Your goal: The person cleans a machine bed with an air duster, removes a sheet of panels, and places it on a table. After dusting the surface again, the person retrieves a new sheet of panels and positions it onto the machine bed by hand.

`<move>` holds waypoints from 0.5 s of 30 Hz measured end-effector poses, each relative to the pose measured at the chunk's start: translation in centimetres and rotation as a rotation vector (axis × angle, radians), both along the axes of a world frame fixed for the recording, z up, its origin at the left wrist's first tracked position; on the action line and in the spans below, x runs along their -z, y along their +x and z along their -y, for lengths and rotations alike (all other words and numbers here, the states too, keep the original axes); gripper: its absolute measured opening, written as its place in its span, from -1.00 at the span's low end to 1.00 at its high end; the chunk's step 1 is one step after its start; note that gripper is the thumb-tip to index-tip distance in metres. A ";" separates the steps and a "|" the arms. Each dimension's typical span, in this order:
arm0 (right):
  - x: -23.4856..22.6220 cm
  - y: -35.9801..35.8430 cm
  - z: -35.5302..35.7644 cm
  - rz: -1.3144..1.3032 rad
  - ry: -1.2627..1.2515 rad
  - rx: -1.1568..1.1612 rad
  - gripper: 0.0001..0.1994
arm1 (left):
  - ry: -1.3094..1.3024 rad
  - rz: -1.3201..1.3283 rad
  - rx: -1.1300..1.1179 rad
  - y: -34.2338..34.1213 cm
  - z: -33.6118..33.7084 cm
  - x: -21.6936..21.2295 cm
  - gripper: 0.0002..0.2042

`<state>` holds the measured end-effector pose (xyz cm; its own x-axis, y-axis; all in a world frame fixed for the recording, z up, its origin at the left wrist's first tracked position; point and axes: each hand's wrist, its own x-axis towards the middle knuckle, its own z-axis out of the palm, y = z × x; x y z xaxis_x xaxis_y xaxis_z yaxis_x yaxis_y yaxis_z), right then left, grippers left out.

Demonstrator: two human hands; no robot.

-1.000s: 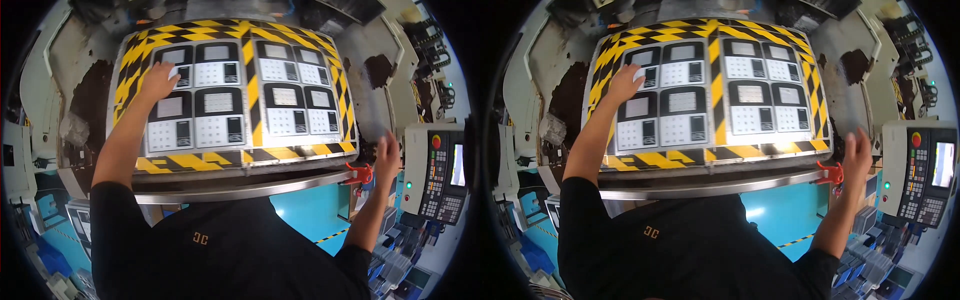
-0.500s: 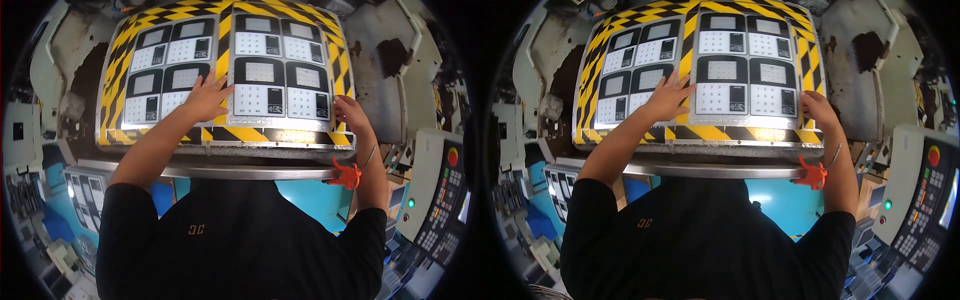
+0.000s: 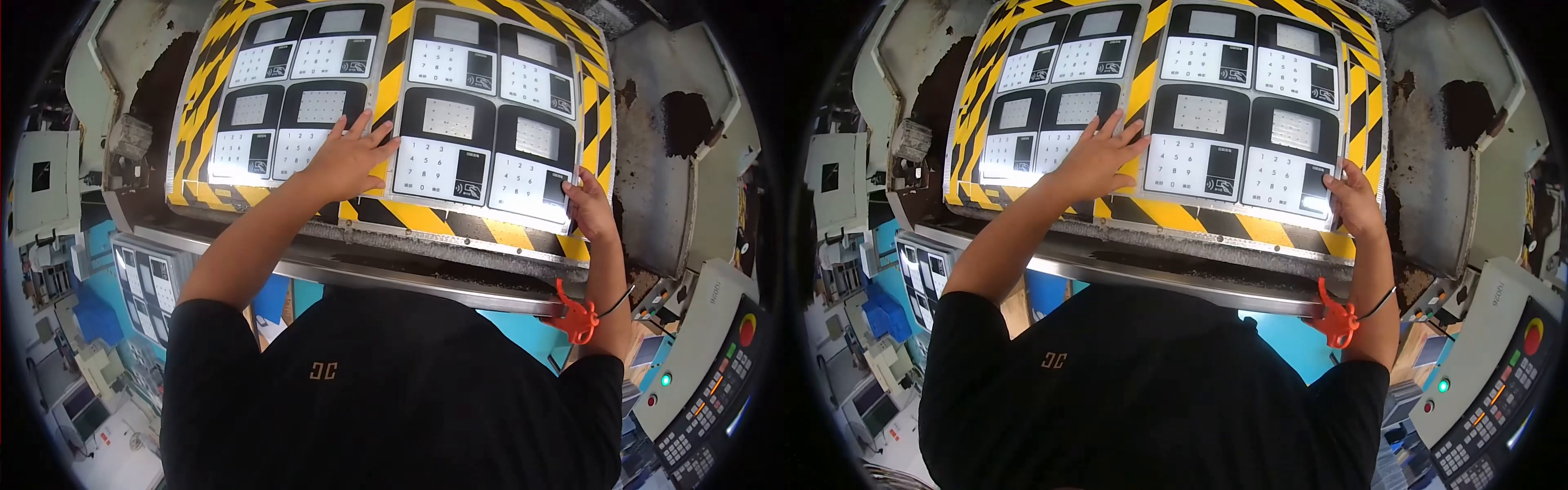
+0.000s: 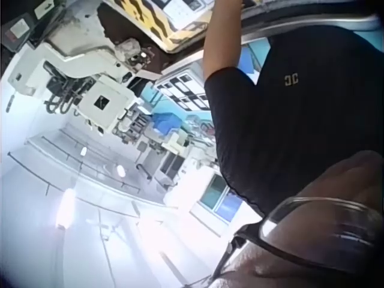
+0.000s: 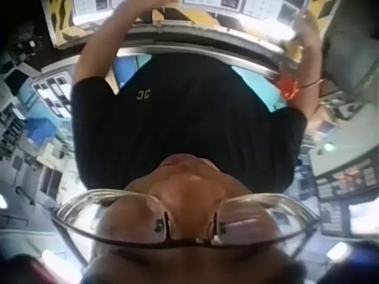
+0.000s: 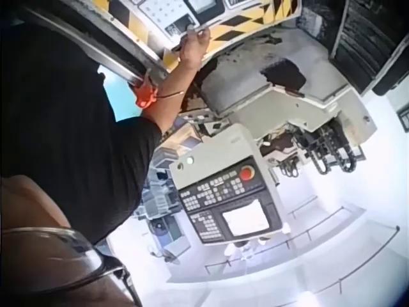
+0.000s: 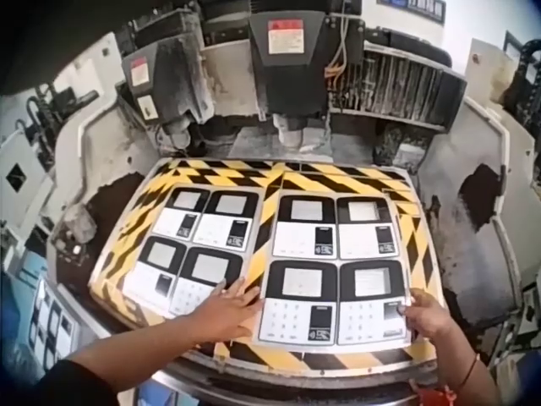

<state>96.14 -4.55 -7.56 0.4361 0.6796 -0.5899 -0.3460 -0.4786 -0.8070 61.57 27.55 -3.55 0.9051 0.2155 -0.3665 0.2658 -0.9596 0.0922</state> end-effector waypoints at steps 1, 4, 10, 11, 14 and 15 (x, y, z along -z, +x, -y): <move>0.4 0.0 0.1 -0.006 -0.006 -0.006 -0.67 | -0.006 -0.006 -0.006 0.0 0.0 0.0 -0.29; 1.1 0.2 0.2 -0.049 0.066 0.044 -0.69 | -0.019 0.005 -0.015 0.0 -0.2 0.3 -0.29; 1.0 -0.3 0.1 0.034 0.047 0.053 -0.70 | -0.051 -0.007 -0.043 -0.2 -0.3 0.8 -0.28; 0.7 -0.9 -0.2 0.032 0.048 0.050 -0.70 | -0.047 -0.007 -0.044 -0.2 -0.2 0.8 -0.28; -0.7 -2.1 -1.2 -0.015 0.079 0.105 -0.70 | -0.043 -0.006 -0.051 -0.5 -0.3 0.8 -0.29; -0.8 -2.1 -1.2 -0.013 0.074 0.106 -0.70 | -0.044 -0.004 -0.049 -0.5 -0.3 0.8 -0.29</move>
